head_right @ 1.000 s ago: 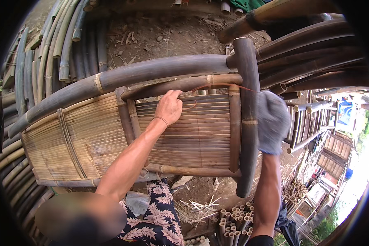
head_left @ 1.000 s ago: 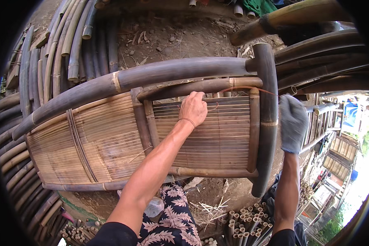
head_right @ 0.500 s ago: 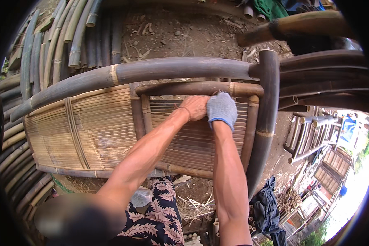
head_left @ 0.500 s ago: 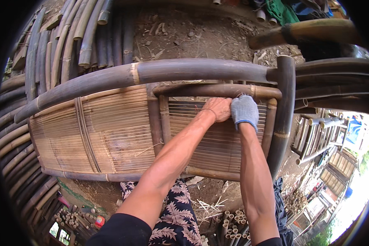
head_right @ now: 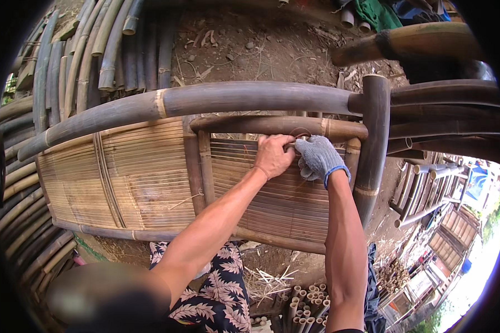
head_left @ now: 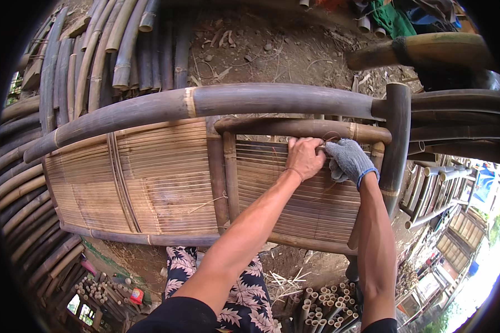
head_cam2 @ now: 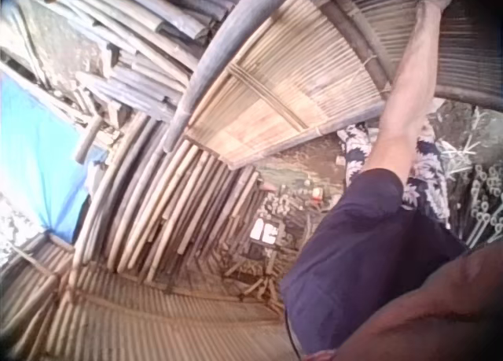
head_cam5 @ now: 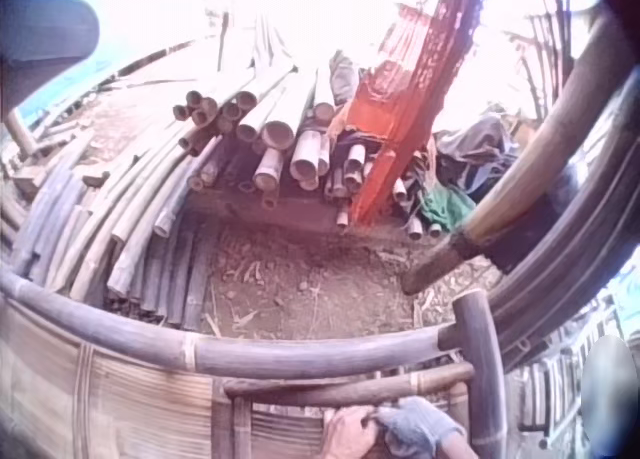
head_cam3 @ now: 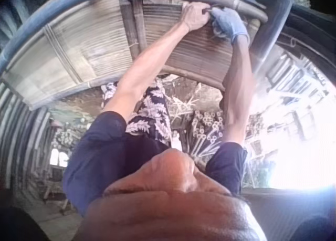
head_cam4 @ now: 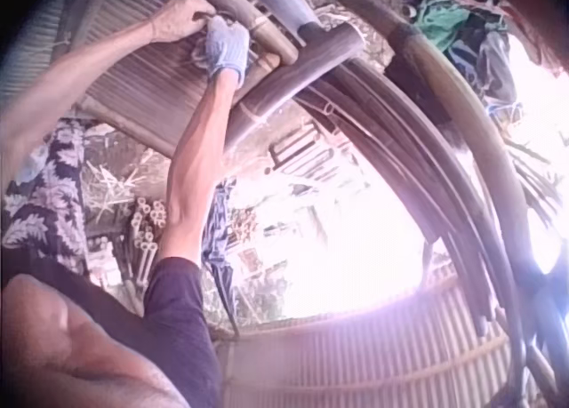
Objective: The person constructs a bamboo bench by lashing slats to the frame with string and trimming bamboo pieces with a knife.
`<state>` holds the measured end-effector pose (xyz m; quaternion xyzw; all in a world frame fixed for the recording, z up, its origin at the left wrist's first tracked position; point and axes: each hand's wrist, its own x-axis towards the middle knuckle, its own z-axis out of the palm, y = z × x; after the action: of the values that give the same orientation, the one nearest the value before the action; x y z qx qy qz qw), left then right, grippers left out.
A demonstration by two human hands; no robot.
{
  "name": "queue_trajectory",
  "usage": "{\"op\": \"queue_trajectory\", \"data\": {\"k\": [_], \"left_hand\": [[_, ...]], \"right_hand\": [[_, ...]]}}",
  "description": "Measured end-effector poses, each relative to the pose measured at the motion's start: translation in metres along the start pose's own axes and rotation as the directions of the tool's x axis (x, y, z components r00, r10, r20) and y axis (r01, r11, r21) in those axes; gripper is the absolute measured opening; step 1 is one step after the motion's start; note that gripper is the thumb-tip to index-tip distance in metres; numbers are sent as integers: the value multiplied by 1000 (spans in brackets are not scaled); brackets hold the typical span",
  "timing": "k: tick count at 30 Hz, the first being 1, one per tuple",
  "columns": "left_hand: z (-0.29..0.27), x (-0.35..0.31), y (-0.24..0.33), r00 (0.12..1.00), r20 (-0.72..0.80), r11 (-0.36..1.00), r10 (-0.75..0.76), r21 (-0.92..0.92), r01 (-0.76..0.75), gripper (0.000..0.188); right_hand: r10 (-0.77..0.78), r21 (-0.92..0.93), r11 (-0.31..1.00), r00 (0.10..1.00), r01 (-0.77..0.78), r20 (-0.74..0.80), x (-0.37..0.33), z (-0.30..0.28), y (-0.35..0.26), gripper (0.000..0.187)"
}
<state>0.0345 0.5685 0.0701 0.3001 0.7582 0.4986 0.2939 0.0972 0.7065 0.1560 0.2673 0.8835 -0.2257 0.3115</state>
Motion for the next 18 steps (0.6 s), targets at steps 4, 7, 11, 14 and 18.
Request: {"op": "queue_trajectory", "data": {"k": [4, 7, 11, 14, 18], "left_hand": [[-26, -4, 7, 975, -136, 947, -177, -295, 131, 16], [-34, -6, 22, 941, 105, 788, -321, -522, 327, 21], [-46, 1, 37, 881, 375, 589, -287, -656, 471, 23], [-61, 10, 41, 863, 444, 633, -241, -602, 487, 23], [-70, 11, 38, 787, 554, 606, -270, -537, 586, 32]], "right_hand": [[270, -21, 946, 818, -325, -508, -51, 1, -38, 34], [71, -135, 958, 670, -251, -739, -75, 11, -48, 43], [27, 21, 1000, 635, -16, -772, -58, 37, -51, 36], [1, 93, 990, 650, 108, -760, -61, 47, -38, 27], [252, 725, 656, 845, 209, -471, -128, 36, -55, 14]]}}
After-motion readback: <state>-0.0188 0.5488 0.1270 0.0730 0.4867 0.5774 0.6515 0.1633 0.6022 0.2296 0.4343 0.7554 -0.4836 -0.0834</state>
